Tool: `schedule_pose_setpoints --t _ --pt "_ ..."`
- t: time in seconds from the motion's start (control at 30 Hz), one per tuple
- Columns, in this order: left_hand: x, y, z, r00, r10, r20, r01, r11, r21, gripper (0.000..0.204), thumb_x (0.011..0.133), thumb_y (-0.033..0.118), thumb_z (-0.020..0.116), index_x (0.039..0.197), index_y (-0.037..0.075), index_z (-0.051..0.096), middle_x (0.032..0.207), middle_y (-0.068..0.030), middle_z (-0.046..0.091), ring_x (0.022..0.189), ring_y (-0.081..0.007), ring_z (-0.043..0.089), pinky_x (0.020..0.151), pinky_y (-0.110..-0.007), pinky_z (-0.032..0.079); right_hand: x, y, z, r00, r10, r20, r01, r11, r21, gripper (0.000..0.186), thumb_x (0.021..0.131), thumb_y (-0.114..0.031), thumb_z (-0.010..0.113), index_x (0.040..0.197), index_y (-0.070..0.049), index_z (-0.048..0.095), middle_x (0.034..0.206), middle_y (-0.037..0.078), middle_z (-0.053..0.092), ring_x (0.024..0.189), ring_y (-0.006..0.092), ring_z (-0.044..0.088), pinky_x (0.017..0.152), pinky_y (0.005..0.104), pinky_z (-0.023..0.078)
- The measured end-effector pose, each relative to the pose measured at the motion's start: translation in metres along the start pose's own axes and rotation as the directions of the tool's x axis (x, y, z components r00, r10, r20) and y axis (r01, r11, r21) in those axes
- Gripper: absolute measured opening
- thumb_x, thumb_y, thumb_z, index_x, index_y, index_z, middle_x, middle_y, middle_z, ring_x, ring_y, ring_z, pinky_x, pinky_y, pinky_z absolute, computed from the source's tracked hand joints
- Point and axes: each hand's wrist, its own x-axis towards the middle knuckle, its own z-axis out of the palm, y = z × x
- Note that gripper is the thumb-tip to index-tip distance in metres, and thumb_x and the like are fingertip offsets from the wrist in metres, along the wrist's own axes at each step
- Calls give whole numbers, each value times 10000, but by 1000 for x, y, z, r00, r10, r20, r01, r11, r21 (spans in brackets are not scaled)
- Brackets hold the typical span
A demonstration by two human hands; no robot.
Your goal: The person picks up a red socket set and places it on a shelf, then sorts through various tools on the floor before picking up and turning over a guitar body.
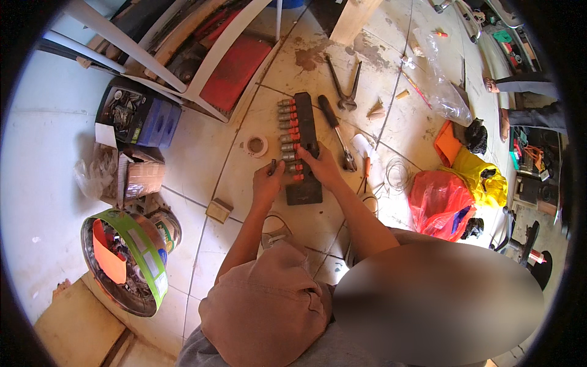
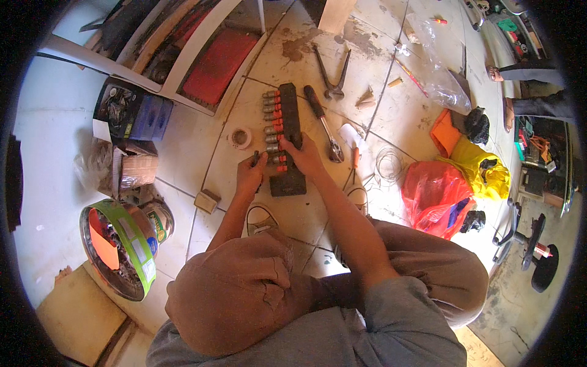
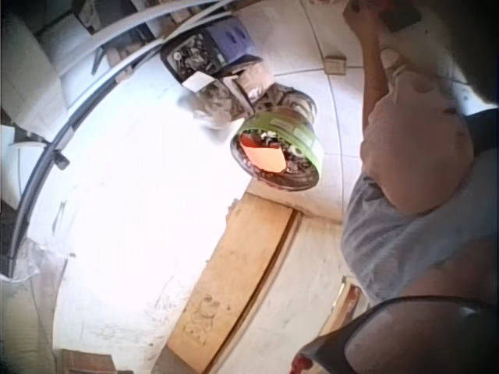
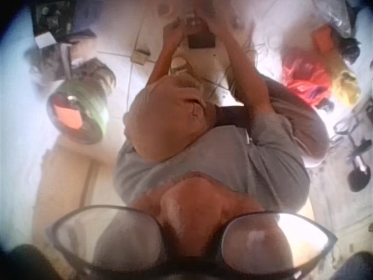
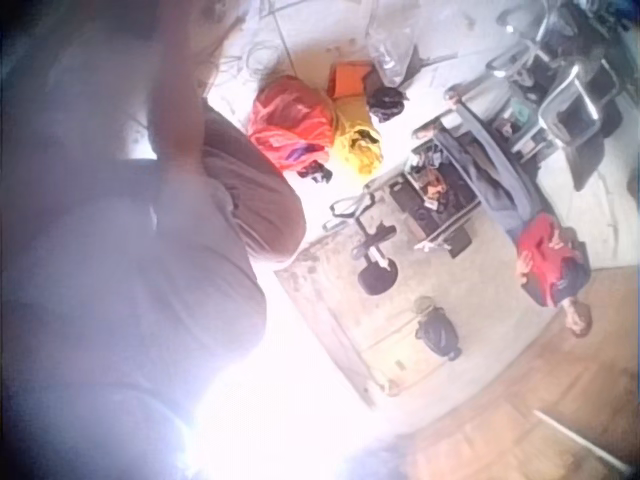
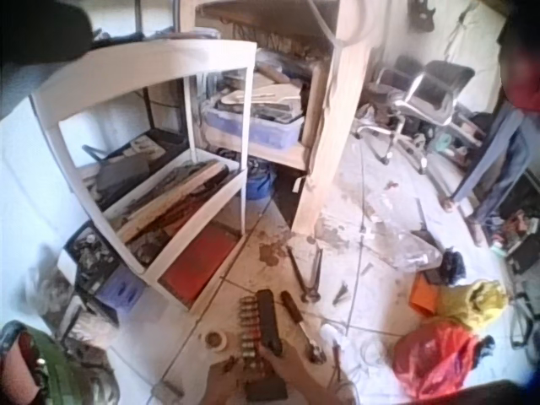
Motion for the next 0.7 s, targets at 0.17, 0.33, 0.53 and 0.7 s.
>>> schedule_pose_setpoints --t 0.17,0.33,0.53,0.7 --pt "-6 9 -1 999 -10 -45 10 1000 -2 386 968 405 674 885 28 683 600 -1 531 485 -96 465 475 -309 359 -3 -26 -5 992 116 -53 -127 839 -529 706 887 -589 680 1142 68 630 1041 280 707 1008 400 698 867 450 541" --pt "-9 9 4 985 134 -112 -115 981 157 397 970 385 666 1038 -3 722 757 -88 679 612 -148 591 588 -343 473 -1 -67 -16 961 277 -22 -150 451 -880 758 840 -690 646 1011 46 708 1033 297 702 1009 420 695 857 487 551" --pt "-9 -5 3 974 202 -107 -185 972 148 465 963 400 637 1117 -32 709 951 -245 723 876 -352 701 812 -412 524 26 -58 -55 992 119 52 -20 534 -845 540 807 -535 755 871 -1 710 866 223 711 889 390 709 784 482 551" --pt "-22 15 -7 996 64 -63 -63 998 26 469 958 423 657 1019 -38 715 768 -159 677 731 -241 656 703 -382 504 40 -185 -47 947 -309 -90 196 775 -600 364 882 -340 736 889 18 668 847 217 695 825 374 698 709 461 521"
